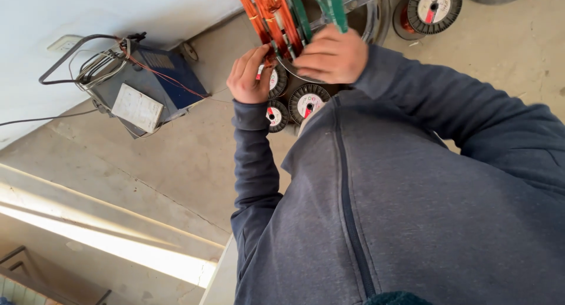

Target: Winding and managing copper wire on coils within a workshop environment.

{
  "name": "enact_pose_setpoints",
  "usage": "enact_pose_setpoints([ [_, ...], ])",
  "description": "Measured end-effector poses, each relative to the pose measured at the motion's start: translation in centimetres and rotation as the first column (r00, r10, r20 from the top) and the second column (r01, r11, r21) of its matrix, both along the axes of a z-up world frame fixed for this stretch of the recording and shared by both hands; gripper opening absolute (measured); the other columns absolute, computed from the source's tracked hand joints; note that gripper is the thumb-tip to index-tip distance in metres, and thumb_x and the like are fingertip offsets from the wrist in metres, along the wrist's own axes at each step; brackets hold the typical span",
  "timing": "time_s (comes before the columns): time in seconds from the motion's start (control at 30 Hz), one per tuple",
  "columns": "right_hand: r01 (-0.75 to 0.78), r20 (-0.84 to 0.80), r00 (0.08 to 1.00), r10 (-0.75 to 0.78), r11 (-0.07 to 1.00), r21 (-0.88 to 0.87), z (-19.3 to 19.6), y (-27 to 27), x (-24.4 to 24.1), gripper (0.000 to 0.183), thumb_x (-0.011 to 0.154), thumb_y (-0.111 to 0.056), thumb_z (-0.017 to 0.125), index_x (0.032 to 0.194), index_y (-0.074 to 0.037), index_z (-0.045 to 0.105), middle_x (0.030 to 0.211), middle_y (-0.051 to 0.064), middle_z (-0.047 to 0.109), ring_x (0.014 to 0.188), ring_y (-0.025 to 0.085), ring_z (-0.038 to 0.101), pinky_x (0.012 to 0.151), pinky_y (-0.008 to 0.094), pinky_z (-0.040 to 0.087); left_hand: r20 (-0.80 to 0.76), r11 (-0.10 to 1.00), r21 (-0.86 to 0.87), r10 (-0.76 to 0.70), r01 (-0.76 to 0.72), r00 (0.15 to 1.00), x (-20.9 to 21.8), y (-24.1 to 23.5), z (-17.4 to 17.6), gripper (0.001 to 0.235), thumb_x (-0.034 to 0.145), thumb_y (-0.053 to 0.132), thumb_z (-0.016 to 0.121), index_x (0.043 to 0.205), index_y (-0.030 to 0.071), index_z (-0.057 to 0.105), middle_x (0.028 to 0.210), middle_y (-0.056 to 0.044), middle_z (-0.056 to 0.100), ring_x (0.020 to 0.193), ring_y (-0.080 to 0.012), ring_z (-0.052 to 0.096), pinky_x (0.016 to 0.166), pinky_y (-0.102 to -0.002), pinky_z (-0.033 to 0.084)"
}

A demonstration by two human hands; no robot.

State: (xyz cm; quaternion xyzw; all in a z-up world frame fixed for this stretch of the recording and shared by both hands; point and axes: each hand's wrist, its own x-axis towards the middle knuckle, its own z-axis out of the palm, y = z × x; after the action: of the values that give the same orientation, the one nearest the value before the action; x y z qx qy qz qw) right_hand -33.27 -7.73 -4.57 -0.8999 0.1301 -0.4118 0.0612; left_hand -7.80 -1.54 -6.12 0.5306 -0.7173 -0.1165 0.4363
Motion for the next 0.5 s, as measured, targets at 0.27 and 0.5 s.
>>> enact_pose_setpoints([
  [0.27,0.564,-0.193,0.826,-0.530,0.773,0.292,-13.5,-1.6,-15.0,0.008,0.100,-0.012,0.079,0.107,-0.008,0.076,0.096,0.009,0.070,0.097,0.032,0.063,0.085,0.044,0.051,0.191,0.999,-0.036,0.001,0.006,0.982,0.4,-0.4,1.4,0.038,0.079,-0.008,0.073,0.113,0.008,0.074,0.109,-0.008,0.075,0.087,-0.0262,0.069,0.078,-0.038,0.057],
  [0.5,0.528,-0.070,0.809,-0.584,0.669,0.524,-19.4,-6.8,-15.3,0.023,0.103,-0.019,0.080,0.112,-0.001,0.068,0.103,0.014,0.069,0.093,0.038,0.067,0.080,0.048,0.053,0.286,0.993,0.074,0.068,-0.092,0.956,-1.1,0.6,5.1,0.042,0.083,-0.003,0.077,0.122,0.011,0.072,0.112,-0.007,0.074,0.093,-0.0264,0.069,0.082,-0.038,0.057],
])
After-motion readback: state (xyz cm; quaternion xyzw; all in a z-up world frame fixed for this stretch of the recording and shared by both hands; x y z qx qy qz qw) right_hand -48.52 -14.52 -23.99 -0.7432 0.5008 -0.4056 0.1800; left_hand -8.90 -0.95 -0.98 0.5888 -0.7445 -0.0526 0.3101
